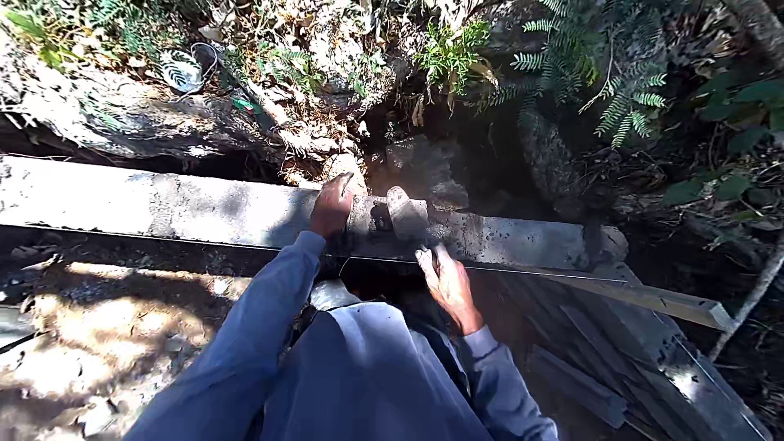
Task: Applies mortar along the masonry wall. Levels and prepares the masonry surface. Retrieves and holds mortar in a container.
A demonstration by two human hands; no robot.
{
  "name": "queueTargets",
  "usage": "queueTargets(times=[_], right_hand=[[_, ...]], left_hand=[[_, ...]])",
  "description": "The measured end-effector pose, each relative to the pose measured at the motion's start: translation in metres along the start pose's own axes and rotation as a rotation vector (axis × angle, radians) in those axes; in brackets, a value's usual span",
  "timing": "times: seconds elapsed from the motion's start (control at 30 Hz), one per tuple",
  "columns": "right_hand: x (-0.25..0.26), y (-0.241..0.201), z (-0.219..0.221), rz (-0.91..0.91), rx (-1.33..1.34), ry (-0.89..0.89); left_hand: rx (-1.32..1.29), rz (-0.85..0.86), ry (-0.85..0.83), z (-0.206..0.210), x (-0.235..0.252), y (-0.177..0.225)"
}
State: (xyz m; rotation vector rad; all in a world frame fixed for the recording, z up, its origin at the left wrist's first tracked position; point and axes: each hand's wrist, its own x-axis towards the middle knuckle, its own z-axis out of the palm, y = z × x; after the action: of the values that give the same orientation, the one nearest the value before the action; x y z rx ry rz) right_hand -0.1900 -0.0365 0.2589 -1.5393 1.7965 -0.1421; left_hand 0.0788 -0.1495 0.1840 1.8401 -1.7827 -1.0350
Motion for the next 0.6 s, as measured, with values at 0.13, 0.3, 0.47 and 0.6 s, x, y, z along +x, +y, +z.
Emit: queueTargets(times=[0.13, 0.3, 0.47, 0.6], right_hand=[[0.010, 0.000, -0.036, -0.021, 0.190, -0.212], [0.021, -0.033, 0.029, 0.127, 1.054, -0.603], [0.020, -0.015, 0.075, 0.335, 1.156, -0.498], [-0.008, 0.012, 0.054, 0.448, 1.198, -0.400]], left_hand=[[-0.170, -0.183, 0.352, 0.048, -0.085, 0.035], [-0.132, -0.510, 0.519, 0.078, -0.165, 0.042], [-0.160, -0.716, 0.587, 0.080, -0.219, 0.035], [-0.135, -0.750, 0.562, 0.082, -0.247, 0.017]])
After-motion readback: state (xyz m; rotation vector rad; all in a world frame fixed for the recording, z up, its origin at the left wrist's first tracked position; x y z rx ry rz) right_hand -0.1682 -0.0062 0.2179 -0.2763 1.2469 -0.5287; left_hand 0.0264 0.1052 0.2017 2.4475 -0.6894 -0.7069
